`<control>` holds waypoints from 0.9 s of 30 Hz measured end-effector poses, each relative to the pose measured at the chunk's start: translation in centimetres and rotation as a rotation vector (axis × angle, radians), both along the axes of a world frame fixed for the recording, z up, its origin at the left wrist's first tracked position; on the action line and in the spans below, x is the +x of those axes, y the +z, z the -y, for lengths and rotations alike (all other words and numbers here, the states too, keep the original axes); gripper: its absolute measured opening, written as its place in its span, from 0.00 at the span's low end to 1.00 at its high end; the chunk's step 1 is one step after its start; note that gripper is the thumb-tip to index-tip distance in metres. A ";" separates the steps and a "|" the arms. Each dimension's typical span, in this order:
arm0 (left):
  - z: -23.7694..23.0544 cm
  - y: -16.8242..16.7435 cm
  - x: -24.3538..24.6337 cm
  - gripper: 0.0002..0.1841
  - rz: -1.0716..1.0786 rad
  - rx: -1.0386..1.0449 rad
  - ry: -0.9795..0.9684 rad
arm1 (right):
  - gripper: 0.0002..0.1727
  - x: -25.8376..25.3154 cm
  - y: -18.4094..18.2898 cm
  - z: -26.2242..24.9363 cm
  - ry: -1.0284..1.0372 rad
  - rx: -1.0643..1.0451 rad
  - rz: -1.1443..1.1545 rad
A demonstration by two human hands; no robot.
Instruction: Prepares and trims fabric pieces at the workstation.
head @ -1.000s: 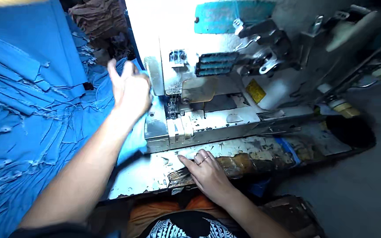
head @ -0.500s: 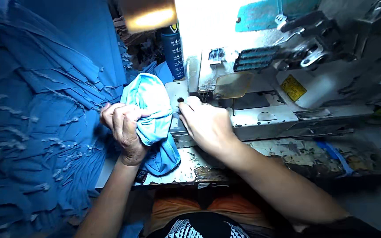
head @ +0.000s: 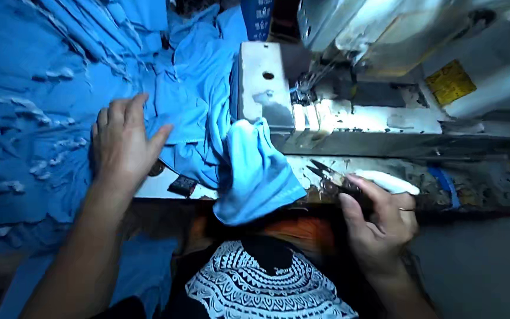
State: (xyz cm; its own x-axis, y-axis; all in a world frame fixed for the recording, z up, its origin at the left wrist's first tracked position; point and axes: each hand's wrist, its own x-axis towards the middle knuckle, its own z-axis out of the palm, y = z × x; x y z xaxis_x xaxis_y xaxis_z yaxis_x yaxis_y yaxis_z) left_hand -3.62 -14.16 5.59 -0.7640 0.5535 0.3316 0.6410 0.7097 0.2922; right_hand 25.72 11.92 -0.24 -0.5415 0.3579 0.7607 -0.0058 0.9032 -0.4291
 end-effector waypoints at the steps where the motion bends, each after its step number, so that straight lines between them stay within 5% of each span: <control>1: 0.3 -0.8 0.1 0.28 0.026 -0.033 0.000 | 0.13 -0.1 -0.2 0.9 0.086 -0.041 -0.030; 5: 0.8 -0.3 5.4 0.23 -0.128 0.225 -0.187 | 0.16 -0.4 -1.3 2.6 0.335 0.029 0.072; 9: -0.6 -2.6 14.1 0.15 -0.157 0.427 -0.689 | 0.10 -2.6 -3.5 3.0 0.346 0.137 0.216; 11: -3.0 -5.7 14.9 0.21 -0.107 0.284 -0.777 | 0.07 -3.6 -2.4 2.7 0.426 -0.075 0.138; 13: -5.0 -6.6 13.5 0.23 -0.037 0.360 -0.729 | 0.07 -3.2 0.8 2.4 0.602 -0.395 0.049; 17: -6.6 -1.6 11.7 0.13 0.316 0.611 -0.619 | 0.05 -3.1 4.5 0.6 0.692 -0.881 -0.046; 20: -6.7 -0.4 10.7 0.13 0.400 0.704 -0.496 | 0.07 -4.1 4.6 -0.5 0.556 -1.090 -0.108; 23: -6.5 0.9 10.5 0.10 0.425 0.705 -0.438 | 0.04 -4.3 3.2 -0.2 0.358 -0.712 -0.063; 25: -6.7 2.2 11.3 0.10 0.387 0.630 -0.561 | 0.26 -4.0 3.7 1.3 0.321 -0.313 0.048; 27: -7.0 2.8 12.3 0.10 0.106 0.470 -0.682 | 0.23 -4.5 4.8 2.8 0.313 -0.023 0.053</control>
